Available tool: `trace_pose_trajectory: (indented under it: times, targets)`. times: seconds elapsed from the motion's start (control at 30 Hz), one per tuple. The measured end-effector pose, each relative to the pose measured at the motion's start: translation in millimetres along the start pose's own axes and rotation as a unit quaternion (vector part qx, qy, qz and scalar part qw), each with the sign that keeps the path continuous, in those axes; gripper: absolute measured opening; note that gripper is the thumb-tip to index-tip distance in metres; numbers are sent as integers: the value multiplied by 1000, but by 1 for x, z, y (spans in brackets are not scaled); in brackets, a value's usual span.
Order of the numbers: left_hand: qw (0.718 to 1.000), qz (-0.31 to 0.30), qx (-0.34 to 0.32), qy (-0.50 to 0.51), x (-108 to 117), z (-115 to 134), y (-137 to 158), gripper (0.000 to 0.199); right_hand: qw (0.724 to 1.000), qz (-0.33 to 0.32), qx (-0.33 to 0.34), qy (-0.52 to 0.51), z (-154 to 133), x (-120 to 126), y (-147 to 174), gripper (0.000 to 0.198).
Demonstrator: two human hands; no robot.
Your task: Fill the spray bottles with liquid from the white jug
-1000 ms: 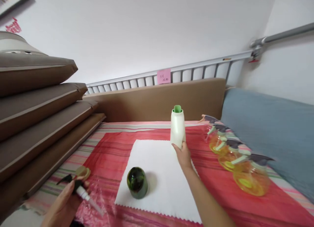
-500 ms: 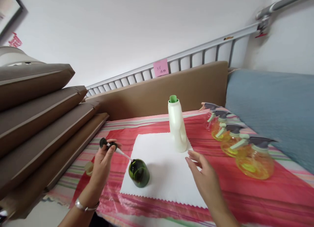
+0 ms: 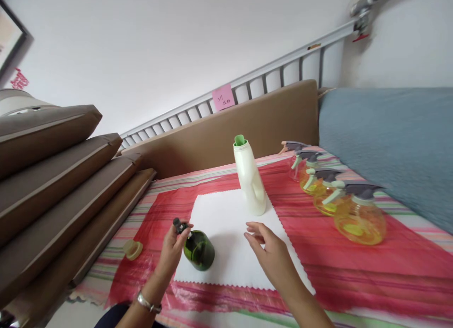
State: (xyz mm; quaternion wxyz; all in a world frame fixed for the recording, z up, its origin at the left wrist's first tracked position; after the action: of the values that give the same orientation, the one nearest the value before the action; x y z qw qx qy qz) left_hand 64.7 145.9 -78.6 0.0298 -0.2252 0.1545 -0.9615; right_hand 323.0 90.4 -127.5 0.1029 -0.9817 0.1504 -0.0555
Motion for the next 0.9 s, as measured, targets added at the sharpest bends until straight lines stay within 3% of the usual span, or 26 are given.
trace_pose_trajectory:
  times: [0.3,0.53,0.9]
  targets:
    - [999,-4,35,5,-3,-20,9,32,998,-67,-8,15,-7,-13,7,26]
    - [992,-26,113,39,-4,-42,3,43,994,-106,9,32,-3,-22,13,23]
    - [984,-19,145,98,-2,-45,2,44,985,-173,-2,25,0,-44,28,20]
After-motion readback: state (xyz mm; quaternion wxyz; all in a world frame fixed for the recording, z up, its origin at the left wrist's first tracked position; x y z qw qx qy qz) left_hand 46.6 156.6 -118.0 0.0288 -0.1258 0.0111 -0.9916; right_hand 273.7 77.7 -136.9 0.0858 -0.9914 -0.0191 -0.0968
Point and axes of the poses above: each hand's wrist, its own y-axis away from the middle knuckle, its own x-axis out of the back of the hand, z = x × y, the point moved 2 cm from there along -y, towards the middle knuckle, and after that the axes turned 9 degrees about -y, right-handed, at the moved point
